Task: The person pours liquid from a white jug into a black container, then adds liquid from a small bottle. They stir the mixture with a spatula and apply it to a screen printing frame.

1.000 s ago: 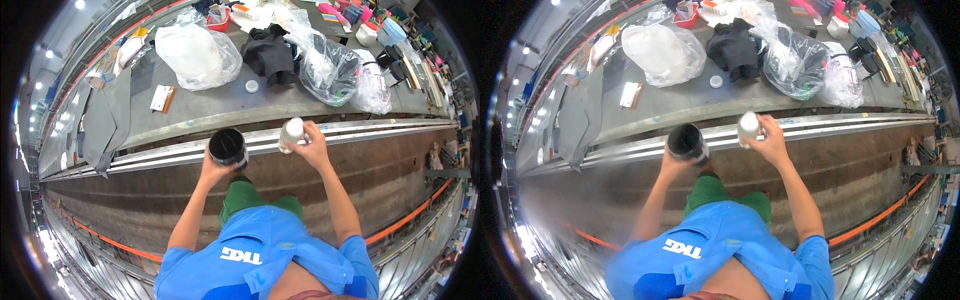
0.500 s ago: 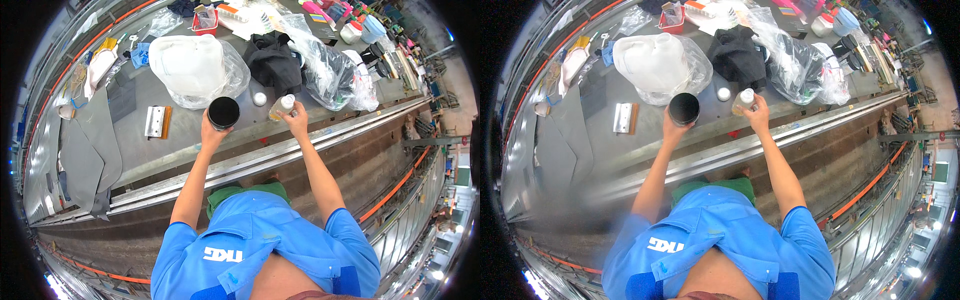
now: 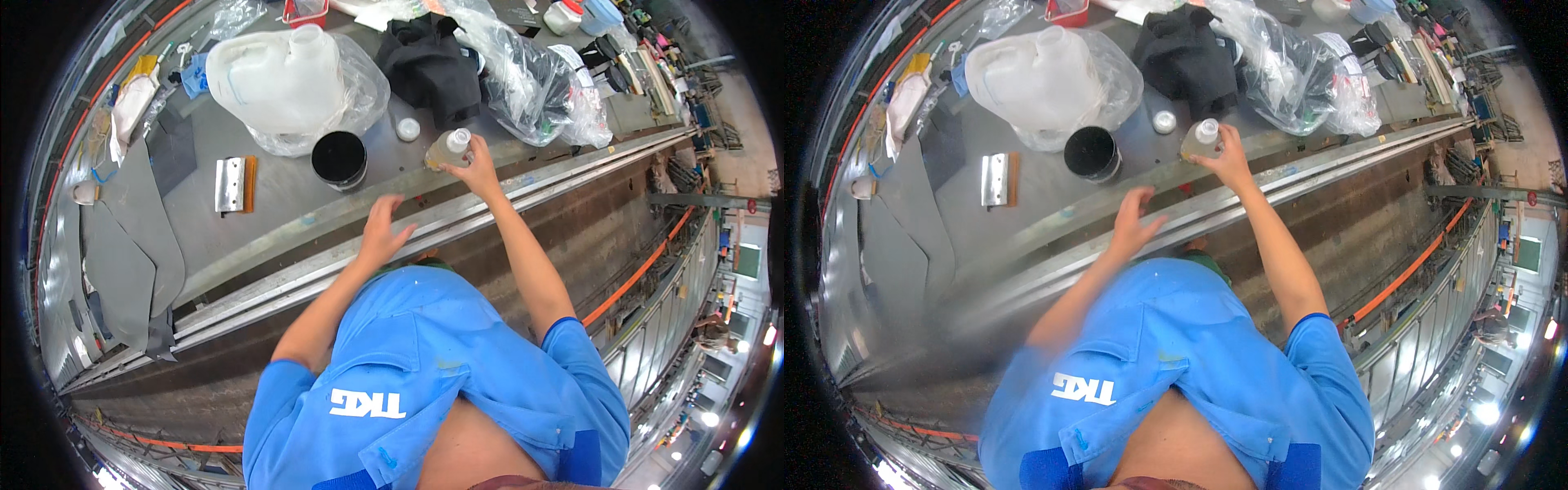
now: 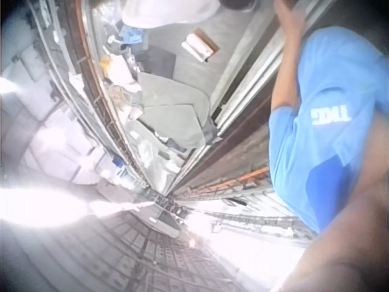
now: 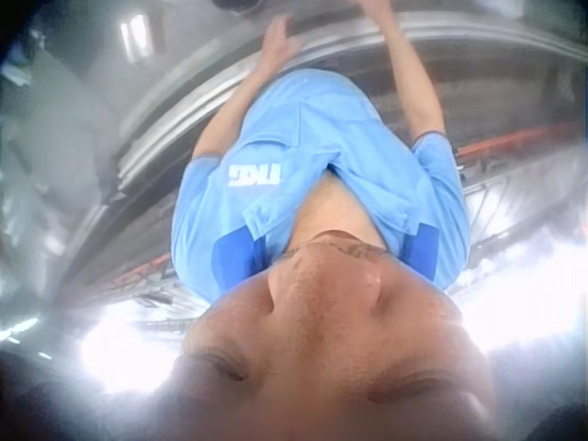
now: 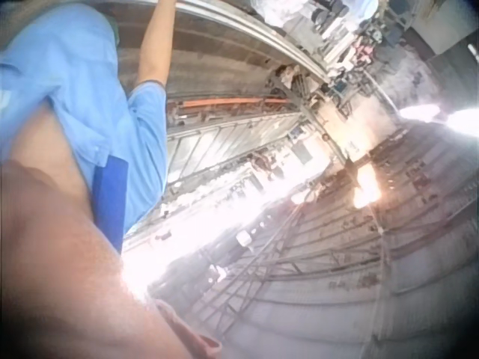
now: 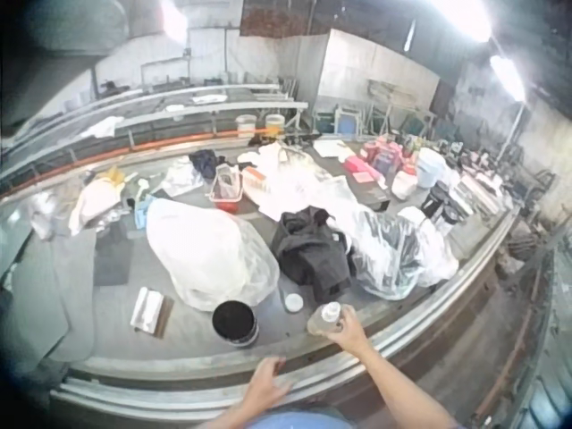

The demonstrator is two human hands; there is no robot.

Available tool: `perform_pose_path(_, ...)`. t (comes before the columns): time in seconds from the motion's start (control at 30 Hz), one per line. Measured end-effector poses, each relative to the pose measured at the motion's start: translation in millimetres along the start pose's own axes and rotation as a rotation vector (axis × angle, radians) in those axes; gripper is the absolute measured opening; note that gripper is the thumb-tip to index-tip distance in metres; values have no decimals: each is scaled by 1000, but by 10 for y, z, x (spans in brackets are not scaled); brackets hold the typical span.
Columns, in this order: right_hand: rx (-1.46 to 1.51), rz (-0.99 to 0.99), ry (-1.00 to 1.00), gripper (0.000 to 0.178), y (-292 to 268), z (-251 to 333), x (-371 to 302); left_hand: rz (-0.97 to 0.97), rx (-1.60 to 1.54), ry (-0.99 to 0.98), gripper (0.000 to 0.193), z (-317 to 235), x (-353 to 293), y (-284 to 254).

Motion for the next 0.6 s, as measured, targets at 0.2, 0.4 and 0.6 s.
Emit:
perform_pose_path(0.2, 363, -5, 44, 55, -482, -81, -109, -73, -30, 212, 78, -299, 1156, 268)
perform_pose_path(0.4, 272, -19, -22, 38, -661, 767, 246, -55, -51, 255, 75, -280, 1595, 491)
perform_pose_path(0.6, -111, 321, -145, 42, -335, 1217, 418, -3, -115, 235, 66, -250, 1620, 420)
Point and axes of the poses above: each hand's wrist, its own x-axis towards the middle knuckle, its own y-axis out of the palm, z = x × y, the point moved 4 cm from there along x, towards the middle knuckle, and after that the axes turned 10 degrees about x, right-handed, at the moved point
